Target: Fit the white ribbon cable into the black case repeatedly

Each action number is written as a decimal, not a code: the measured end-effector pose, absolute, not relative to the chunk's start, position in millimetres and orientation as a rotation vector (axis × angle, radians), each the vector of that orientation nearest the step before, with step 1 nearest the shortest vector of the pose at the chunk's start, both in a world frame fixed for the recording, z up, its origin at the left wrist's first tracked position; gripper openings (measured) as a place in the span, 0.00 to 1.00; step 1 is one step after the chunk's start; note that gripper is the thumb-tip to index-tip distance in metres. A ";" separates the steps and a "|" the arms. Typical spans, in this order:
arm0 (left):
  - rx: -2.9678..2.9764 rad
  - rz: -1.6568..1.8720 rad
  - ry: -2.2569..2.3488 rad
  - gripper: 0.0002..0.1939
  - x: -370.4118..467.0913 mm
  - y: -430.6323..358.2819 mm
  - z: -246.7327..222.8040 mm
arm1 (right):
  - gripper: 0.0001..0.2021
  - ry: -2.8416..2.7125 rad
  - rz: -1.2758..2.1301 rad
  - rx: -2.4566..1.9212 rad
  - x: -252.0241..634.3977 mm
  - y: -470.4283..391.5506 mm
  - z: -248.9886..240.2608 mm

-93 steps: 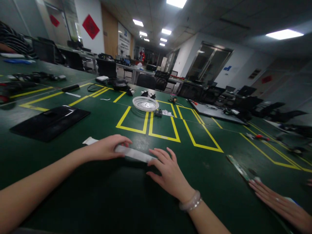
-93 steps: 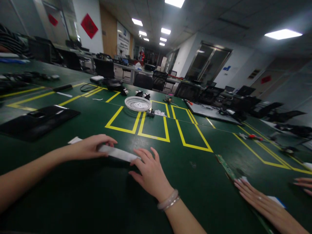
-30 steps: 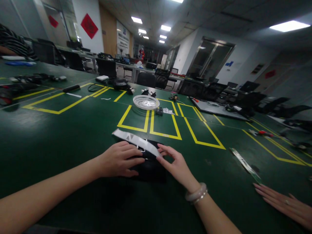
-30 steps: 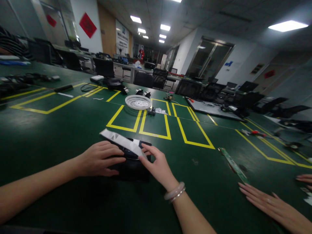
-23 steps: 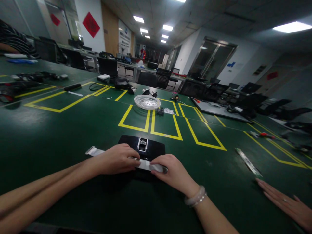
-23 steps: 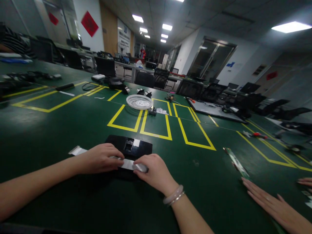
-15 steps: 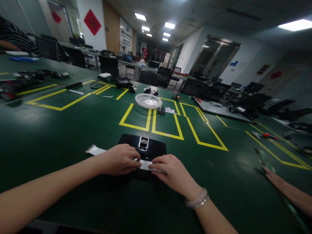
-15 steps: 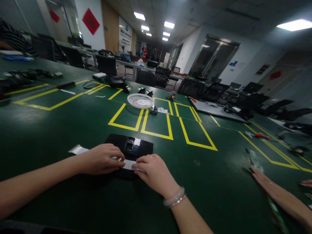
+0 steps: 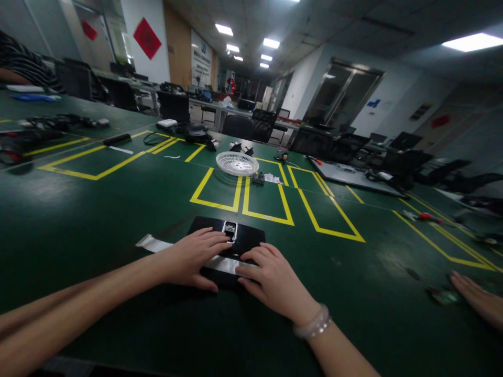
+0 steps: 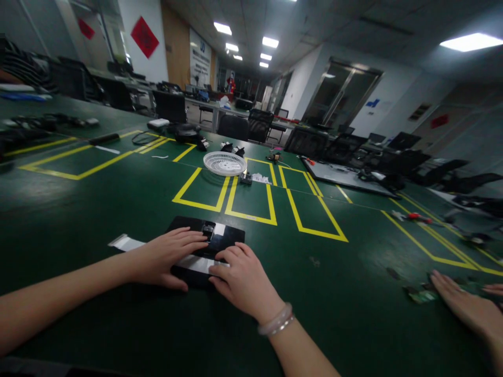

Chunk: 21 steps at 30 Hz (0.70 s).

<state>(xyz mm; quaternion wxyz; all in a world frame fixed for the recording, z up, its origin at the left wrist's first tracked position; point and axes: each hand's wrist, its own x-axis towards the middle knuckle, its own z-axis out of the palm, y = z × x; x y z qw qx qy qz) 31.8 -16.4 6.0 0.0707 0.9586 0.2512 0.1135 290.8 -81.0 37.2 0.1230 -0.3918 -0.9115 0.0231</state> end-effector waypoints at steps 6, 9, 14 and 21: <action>2.843 0.333 0.764 0.46 35.1 -16.6 9.9 | 0.13 -2.527 -0.008 -1.089 295.1 -78.6 39.0; 2.827 0.369 0.773 0.47 33.1 -14.3 15.5 | 0.13 -2.457 -0.084 -1.073 296.3 -79.4 40.8; 2.801 0.434 1.066 0.41 9.4 4.8 30.3 | 0.13 -2.448 -0.100 -1.069 298.0 -78.6 39.1; 2.531 0.429 1.854 0.42 -70.4 63.3 30.9 | 0.13 -2.546 -0.009 -1.169 301.3 -74.7 34.5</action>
